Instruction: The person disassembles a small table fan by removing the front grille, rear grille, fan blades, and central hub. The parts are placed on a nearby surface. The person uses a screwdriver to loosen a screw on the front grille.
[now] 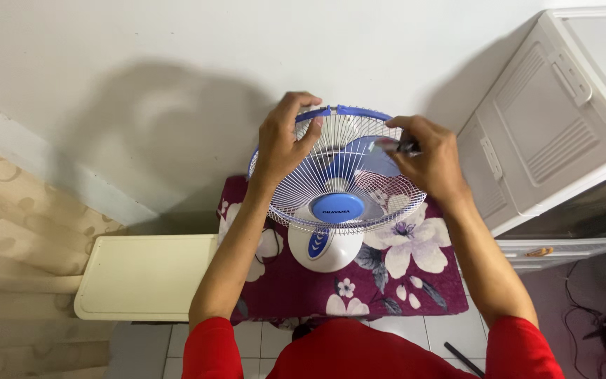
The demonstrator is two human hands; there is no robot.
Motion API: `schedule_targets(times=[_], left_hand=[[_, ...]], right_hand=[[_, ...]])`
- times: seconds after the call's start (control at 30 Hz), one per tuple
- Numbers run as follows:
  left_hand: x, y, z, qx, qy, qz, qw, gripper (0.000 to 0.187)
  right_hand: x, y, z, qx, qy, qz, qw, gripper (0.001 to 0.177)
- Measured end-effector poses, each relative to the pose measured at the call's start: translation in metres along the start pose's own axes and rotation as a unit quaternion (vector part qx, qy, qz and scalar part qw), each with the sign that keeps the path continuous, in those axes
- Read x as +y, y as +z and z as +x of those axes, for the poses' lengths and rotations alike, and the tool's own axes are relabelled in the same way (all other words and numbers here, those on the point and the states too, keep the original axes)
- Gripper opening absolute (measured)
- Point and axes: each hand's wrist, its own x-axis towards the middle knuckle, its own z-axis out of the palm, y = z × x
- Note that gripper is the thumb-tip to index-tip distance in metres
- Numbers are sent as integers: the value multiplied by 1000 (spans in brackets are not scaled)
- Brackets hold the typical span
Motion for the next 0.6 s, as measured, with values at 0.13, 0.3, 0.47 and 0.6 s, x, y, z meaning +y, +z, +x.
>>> schedule_targets(times=[0.13, 0.3, 0.47, 0.6], left_hand=[[2, -1, -4, 37, 54, 77, 995, 17], [6, 0, -14, 59, 73, 128, 987, 12], [13, 0, -28, 64, 63, 169, 982, 18], [16, -1, -38, 54, 71, 226, 970, 40]], right_hand=[[-14, 6, -8, 12, -69, -42, 997, 46], [-18, 7, -8, 23, -110, -58, 992, 48], [-16, 10, -10, 17, -102, -59, 993, 53], [-11, 12, -12, 10, -92, -62, 994, 50]])
